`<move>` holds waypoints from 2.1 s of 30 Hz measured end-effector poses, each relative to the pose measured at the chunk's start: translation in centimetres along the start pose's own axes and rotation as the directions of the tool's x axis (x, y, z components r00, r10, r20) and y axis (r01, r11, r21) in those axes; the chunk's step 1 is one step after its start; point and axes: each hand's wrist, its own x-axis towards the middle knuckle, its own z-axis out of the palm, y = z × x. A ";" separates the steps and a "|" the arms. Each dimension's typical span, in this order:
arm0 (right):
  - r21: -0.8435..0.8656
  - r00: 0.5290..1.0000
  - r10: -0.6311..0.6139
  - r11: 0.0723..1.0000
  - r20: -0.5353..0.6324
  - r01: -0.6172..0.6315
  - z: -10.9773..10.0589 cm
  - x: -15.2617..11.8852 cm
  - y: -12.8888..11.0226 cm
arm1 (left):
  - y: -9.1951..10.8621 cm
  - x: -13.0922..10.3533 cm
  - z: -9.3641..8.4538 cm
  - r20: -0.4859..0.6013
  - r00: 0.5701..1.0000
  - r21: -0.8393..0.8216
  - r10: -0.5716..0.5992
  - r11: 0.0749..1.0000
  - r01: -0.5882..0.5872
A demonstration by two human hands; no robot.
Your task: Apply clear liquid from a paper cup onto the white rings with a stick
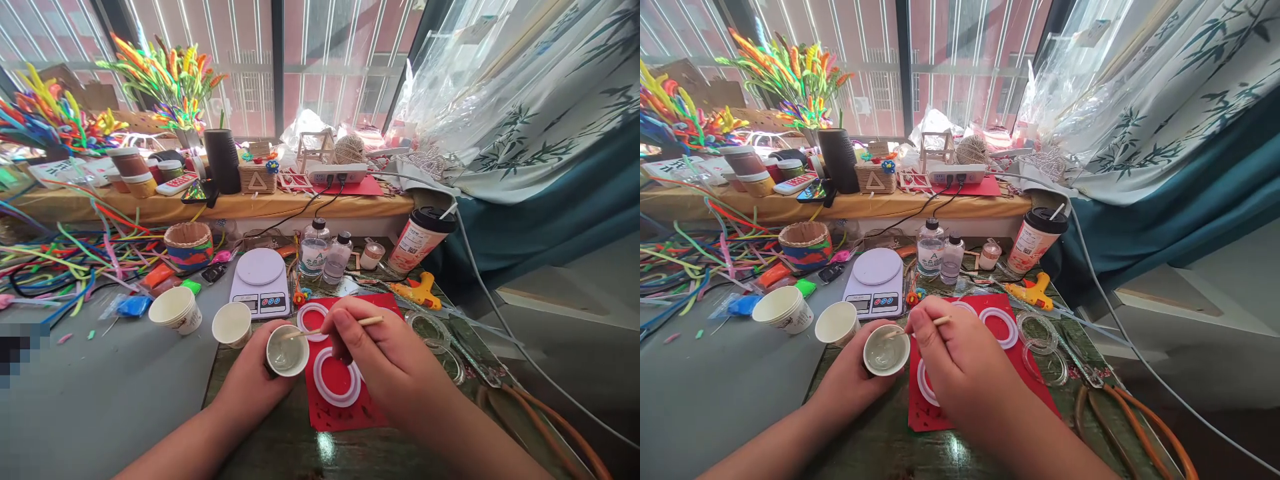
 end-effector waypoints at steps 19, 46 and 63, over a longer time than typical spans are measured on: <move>-0.091 0.998 -0.021 0.996 -0.060 0.016 -0.1 -0.1 0.0 | 0.5 0.1 -0.1 -0.022 1.000 0.010 0.016 1.000 -0.016; -0.017 1.000 -0.010 1.000 0.024 0.010 0.0 0.1 -0.3 | 0.8 0.1 -0.2 0.015 1.000 0.022 0.009 1.000 -0.009; -0.070 0.998 -0.029 0.997 -0.058 0.025 -0.1 0.3 -0.2 | 0.6 0.2 -0.2 -0.004 1.000 0.033 0.015 0.999 -0.015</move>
